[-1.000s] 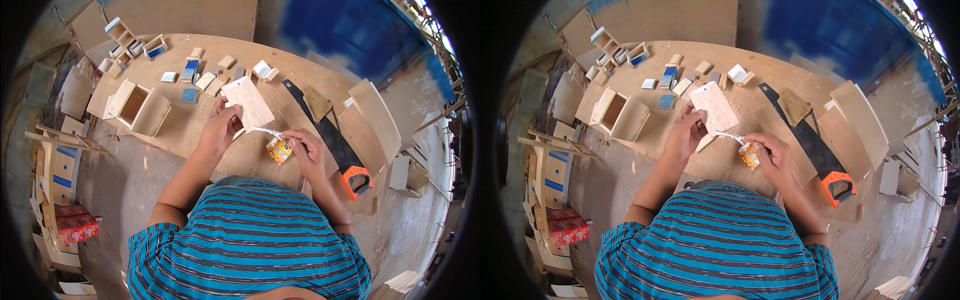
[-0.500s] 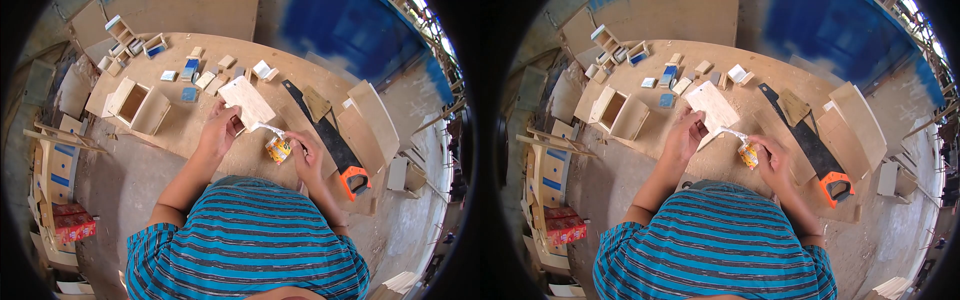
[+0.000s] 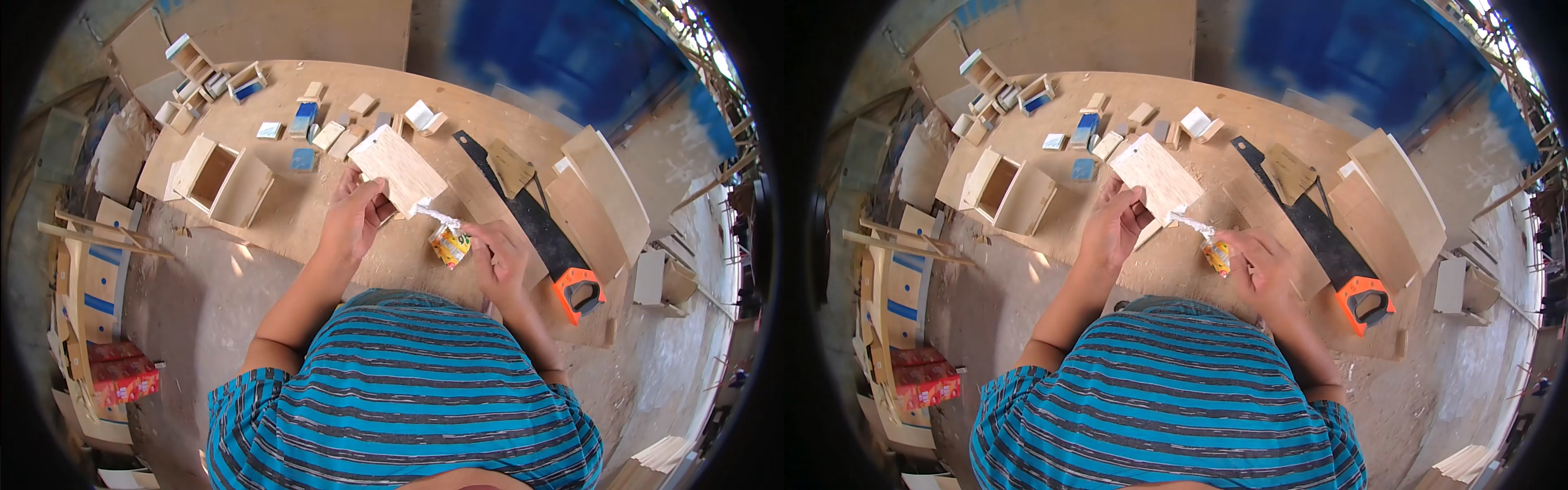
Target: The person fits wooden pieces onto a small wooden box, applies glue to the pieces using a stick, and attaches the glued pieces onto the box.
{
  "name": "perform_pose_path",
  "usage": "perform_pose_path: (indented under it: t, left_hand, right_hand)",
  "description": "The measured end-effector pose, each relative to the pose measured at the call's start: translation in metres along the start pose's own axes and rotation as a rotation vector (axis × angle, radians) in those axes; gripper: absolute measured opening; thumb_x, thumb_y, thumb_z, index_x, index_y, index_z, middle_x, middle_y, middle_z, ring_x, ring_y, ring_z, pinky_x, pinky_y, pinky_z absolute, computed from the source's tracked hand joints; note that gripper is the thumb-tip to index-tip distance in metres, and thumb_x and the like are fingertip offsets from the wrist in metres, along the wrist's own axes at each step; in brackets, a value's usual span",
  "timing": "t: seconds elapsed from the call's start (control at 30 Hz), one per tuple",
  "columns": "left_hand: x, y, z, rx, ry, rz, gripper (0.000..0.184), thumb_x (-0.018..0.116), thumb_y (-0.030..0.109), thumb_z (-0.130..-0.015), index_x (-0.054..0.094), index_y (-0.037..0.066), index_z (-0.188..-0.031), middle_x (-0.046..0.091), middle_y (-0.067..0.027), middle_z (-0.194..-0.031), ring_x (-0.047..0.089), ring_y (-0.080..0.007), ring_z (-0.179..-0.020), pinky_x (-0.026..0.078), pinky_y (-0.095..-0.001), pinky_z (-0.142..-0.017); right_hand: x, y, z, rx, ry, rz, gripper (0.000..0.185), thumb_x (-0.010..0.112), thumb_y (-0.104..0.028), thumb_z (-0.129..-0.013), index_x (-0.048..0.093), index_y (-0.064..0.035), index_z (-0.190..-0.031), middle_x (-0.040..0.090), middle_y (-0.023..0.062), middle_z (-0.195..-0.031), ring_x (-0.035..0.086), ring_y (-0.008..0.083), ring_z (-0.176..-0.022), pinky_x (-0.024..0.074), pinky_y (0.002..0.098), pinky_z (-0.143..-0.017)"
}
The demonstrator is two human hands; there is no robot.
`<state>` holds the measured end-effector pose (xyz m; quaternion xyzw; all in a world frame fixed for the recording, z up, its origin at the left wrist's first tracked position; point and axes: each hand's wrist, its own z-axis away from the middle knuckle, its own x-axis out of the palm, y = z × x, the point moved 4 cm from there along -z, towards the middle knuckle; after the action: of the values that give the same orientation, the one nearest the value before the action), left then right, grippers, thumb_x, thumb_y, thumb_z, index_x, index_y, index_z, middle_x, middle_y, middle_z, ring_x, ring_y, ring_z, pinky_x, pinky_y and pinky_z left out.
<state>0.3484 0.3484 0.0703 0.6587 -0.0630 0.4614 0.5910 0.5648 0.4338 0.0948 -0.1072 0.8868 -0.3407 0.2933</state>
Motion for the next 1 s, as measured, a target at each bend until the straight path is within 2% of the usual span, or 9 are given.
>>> perform_pose_path:
  t: [0.07, 0.17, 0.43, 0.53, 0.67, 0.77, 0.87, 1.0]
  left_hand:
    - [0.006, 0.002, 0.003, -0.011, 0.019, -0.007, 0.043, 0.055, 0.004, -0.088, 0.041, 0.005, -0.129, 0.062, -0.0050, -0.099, 0.065, -0.0186, -0.095, 0.055, -0.0384, -0.088]
    - [0.001, -0.001, 0.001, -0.011, -0.017, 0.023, 0.043, 0.056, 0.004, -0.088, 0.039, 0.007, -0.127, 0.062, -0.0089, -0.107, 0.066, -0.0176, -0.092, 0.059, -0.0339, -0.078]
    - [-0.005, -0.002, 0.001, -0.025, -0.008, 0.036, 0.040, 0.056, 0.004, -0.089, 0.041, 0.007, -0.126, 0.063, -0.0076, -0.107, 0.066, -0.0165, -0.090, 0.059, -0.0318, -0.075]
    - [0.001, 0.001, 0.003, -0.020, 0.009, 0.003, 0.041, 0.057, 0.005, -0.089, 0.041, 0.007, -0.126, 0.063, -0.0071, -0.107, 0.067, -0.0160, -0.089, 0.059, -0.0315, -0.074]
    - [0.014, 0.004, 0.009, -0.009, 0.001, -0.157, 0.043, 0.058, 0.005, -0.088, 0.041, 0.007, -0.128, 0.064, -0.0042, -0.100, 0.066, -0.0124, -0.084, 0.058, -0.0301, -0.074]
    - [0.009, -0.003, 0.010, -0.055, -0.084, -0.324, 0.043, 0.057, 0.004, -0.087, 0.043, 0.006, -0.128, 0.063, -0.0014, -0.091, 0.064, -0.0085, -0.081, 0.057, -0.0297, -0.073]
    - [0.018, -0.001, 0.014, -0.073, -0.164, -0.374, 0.040, 0.056, 0.002, -0.086, 0.047, 0.006, -0.124, 0.062, 0.0005, -0.086, 0.060, -0.0053, -0.076, 0.053, -0.0250, -0.071]
    - [0.012, 0.000, 0.014, -0.037, -0.240, -0.432, 0.039, 0.055, 0.001, -0.085, 0.051, 0.002, -0.124, 0.064, 0.0000, -0.092, 0.058, -0.0046, -0.078, 0.047, -0.0200, -0.072]
  right_hand:
    - [0.002, 0.001, 0.001, -0.013, -0.001, 0.011, 0.026, 0.058, 0.007, -0.083, 0.069, -0.0043, -0.103, 0.064, 0.0110, -0.081, 0.061, 0.0182, -0.063, 0.0463, 0.0277, -0.053]
    - [0.001, 0.005, 0.001, -0.022, 0.067, 0.011, 0.025, 0.059, 0.007, -0.083, 0.069, -0.0040, -0.103, 0.064, 0.0109, -0.081, 0.060, 0.0175, -0.061, 0.0452, 0.0266, -0.051]
    - [-0.012, 0.012, -0.004, -0.013, 0.149, 0.058, 0.021, 0.058, 0.006, -0.086, 0.068, -0.0015, -0.103, 0.062, 0.0086, -0.080, 0.050, 0.0086, -0.055, 0.0386, 0.0226, -0.048]
    - [-0.017, 0.013, -0.006, -0.005, 0.204, 0.097, 0.021, 0.058, 0.006, -0.086, 0.068, -0.0017, -0.103, 0.062, 0.0083, -0.081, 0.050, 0.0084, -0.056, 0.0380, 0.0219, -0.048]
    - [-0.020, 0.008, -0.013, -0.032, 0.196, 0.092, 0.022, 0.057, 0.006, -0.086, 0.068, -0.0014, -0.104, 0.062, 0.0087, -0.081, 0.050, 0.0103, -0.056, 0.0379, 0.0226, -0.050]
    - [-0.019, 0.006, -0.022, -0.010, 0.154, 0.045, 0.022, 0.057, 0.006, -0.086, 0.067, -0.0012, -0.103, 0.061, 0.0093, -0.080, 0.051, 0.0128, -0.058, 0.0394, 0.0243, -0.053]
    - [-0.019, 0.007, -0.032, 0.028, 0.131, -0.035, 0.022, 0.056, 0.007, -0.085, 0.067, -0.0012, -0.102, 0.062, 0.0099, -0.080, 0.052, 0.0146, -0.061, 0.0409, 0.0256, -0.056]
    - [-0.019, 0.010, -0.040, -0.005, 0.133, -0.072, 0.022, 0.057, 0.008, -0.084, 0.068, -0.0012, -0.101, 0.063, 0.0100, -0.081, 0.054, 0.0158, -0.063, 0.0420, 0.0257, -0.058]
